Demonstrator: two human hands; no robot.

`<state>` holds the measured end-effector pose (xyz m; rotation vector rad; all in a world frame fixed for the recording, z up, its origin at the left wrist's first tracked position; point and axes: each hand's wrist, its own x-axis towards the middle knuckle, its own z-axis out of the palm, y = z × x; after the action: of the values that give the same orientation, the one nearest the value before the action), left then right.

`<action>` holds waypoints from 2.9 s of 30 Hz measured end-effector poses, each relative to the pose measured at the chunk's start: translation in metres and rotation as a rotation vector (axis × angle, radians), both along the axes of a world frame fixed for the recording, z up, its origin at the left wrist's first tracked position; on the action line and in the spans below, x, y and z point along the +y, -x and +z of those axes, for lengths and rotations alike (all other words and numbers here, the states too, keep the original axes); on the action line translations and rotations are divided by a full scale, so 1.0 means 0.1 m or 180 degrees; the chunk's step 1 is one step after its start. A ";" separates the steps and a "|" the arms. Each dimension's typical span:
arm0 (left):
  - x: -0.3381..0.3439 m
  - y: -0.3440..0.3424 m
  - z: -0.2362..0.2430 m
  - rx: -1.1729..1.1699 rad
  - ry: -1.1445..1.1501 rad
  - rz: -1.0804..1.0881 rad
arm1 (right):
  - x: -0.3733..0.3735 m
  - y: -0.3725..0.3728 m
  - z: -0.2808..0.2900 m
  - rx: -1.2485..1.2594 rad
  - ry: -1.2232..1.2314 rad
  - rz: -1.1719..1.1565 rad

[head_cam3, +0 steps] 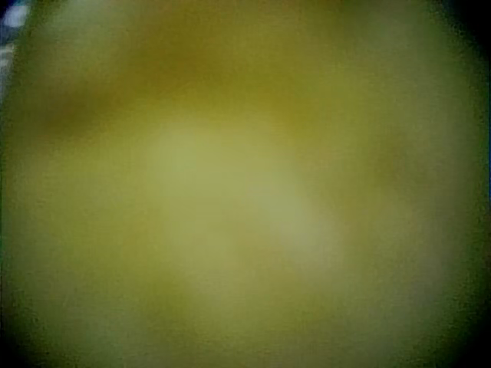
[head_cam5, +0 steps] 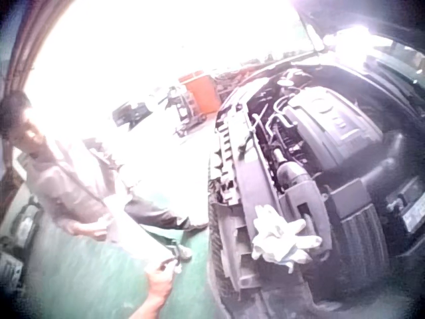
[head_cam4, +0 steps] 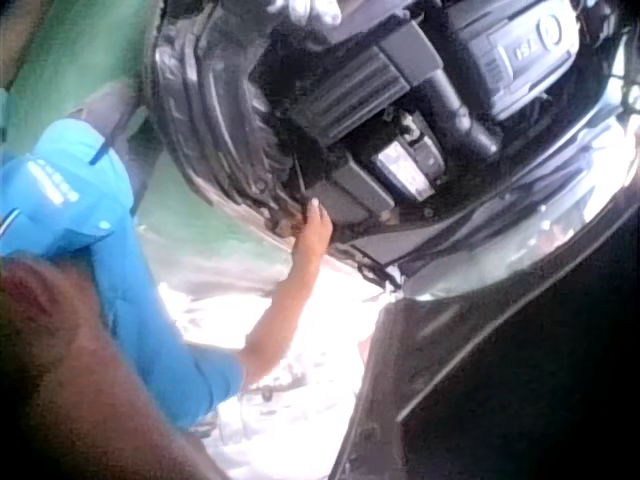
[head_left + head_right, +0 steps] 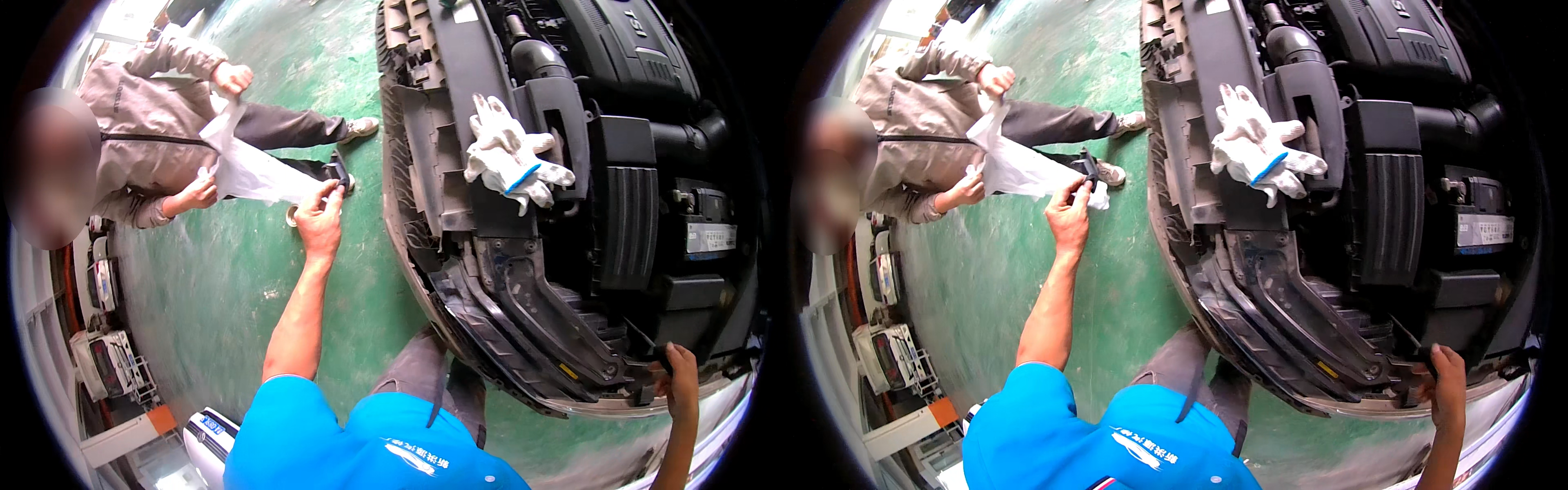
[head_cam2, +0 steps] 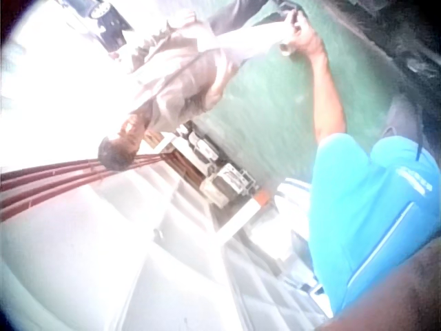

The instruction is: The person kneels under the front of a car and uses a screwdriver to tighten fasteners on the bumper area. They then stand and continue adjusting the front bumper and grille components with their hands and a screwdriver.

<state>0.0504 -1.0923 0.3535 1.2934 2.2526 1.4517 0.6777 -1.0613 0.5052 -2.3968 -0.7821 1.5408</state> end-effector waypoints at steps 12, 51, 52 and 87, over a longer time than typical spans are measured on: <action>-0.08 0.05 -0.04 -0.0349 -0.0077 -0.0058 | -0.08 -0.11 -0.03 -0.1192 -0.1194 0.3534; -0.11 -0.12 0.14 -0.0402 -0.0224 0.0265 | -0.15 0.05 -0.11 -0.1837 -0.2513 0.3374; -0.14 -0.13 0.15 -0.0342 -0.0241 0.0424 | -0.13 0.06 -0.09 -0.1862 -0.2283 0.3295; -0.64 -2.94 0.07 -0.3367 0.3046 -0.2450 | -0.25 0.31 -0.64 0.0842 -0.3211 0.0444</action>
<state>0.3446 -1.1565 0.3608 0.6358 1.1723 0.4098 0.6471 -1.0863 0.4414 -1.3990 -1.2748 1.0554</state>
